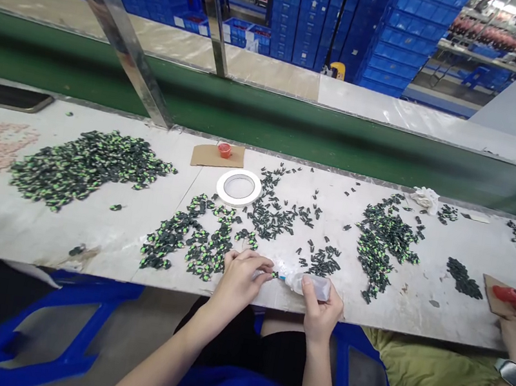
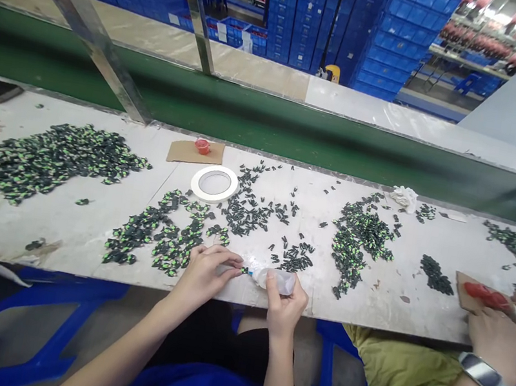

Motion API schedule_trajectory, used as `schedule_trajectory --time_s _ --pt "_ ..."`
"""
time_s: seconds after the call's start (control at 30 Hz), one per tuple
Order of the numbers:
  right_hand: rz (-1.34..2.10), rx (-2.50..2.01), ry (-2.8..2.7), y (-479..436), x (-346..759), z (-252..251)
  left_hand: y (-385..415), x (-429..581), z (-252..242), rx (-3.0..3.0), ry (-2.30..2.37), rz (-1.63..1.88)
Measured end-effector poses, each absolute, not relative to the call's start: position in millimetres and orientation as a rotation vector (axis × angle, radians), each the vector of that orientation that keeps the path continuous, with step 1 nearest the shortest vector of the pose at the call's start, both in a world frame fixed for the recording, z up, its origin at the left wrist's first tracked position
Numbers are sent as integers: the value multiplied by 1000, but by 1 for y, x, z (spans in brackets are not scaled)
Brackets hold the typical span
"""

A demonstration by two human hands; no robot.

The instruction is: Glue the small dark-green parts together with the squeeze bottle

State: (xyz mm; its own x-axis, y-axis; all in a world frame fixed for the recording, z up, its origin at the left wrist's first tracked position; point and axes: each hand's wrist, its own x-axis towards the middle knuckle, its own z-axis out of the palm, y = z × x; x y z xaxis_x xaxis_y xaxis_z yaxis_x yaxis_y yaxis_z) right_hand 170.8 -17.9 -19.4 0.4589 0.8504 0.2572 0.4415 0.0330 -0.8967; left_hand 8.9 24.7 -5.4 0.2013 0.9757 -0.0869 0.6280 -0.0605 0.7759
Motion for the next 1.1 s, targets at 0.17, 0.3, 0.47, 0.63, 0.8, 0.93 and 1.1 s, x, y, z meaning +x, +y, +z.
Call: schedule_trajectory --time_s 0.17,0.3,0.47,0.63,0.8,0.93,1.1 --pt "439 -1599 -1151 -18 171 -19 24 9 -8 1795 1502 662" --pt "439 -1604 -1128 -18 170 -18 24 9 -9 1791 1503 676" --pt "446 -1612 -1134 -18 170 -18 24 9 -6 1791 1514 639" --pt "479 -1610 -1048 -19 171 -22 24 9 -6 1810 1509 631" --pt "560 -1430 -801 -18 175 -25 24 8 -7 1893 1460 604" --pt "556 -1396 -836 -14 171 -19 22 7 -10 1954 1472 589" --pt "652 -1360 -978 6 147 -14 16 9 -13 2018 1489 630"
